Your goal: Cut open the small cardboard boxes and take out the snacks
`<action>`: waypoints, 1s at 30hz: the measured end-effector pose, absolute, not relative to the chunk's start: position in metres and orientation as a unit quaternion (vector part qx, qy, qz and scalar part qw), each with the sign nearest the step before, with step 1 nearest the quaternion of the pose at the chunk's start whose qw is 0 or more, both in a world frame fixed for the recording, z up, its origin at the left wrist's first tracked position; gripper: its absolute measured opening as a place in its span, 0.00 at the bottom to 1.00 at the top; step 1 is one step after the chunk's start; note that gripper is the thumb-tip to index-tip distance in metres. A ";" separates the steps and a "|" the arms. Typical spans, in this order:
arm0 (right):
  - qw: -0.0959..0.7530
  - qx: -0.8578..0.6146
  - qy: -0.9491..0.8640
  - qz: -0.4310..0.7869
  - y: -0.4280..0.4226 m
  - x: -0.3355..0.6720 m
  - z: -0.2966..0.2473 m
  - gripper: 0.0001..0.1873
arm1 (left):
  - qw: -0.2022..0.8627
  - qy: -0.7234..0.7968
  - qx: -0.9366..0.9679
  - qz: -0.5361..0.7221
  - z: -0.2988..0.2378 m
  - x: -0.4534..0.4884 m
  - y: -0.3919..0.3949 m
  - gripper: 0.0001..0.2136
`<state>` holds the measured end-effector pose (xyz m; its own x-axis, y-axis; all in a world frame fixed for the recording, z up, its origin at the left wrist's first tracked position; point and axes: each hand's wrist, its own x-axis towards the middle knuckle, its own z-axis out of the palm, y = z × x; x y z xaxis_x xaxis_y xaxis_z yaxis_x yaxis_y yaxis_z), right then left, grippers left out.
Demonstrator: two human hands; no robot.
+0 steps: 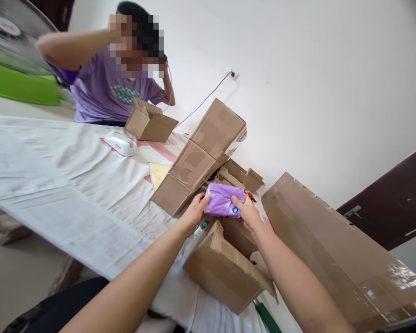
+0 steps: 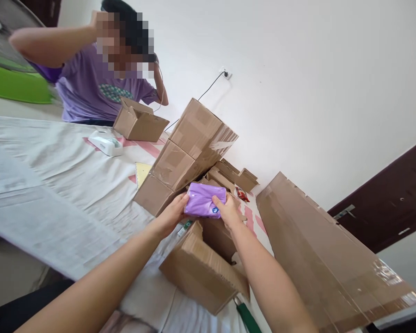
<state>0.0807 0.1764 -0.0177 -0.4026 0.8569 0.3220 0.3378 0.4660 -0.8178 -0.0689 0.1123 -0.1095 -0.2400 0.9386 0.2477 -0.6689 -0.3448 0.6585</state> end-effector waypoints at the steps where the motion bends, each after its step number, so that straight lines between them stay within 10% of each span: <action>1: 0.398 -0.393 -0.762 0.324 0.180 0.081 -0.021 0.34 | 0.511 0.238 0.316 0.763 -0.112 -0.069 0.115 0.33; 30: 0.468 -0.326 -0.779 0.260 0.055 0.157 -0.002 0.37 | 0.274 0.272 0.642 0.663 -0.040 -0.071 0.011 0.27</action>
<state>0.1571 0.0551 -0.0025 -0.3491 0.7516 0.5597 0.2638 0.6519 -0.7109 -0.0709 0.0108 -0.0399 -0.0265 0.7118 0.7019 -0.0150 -0.7023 0.7117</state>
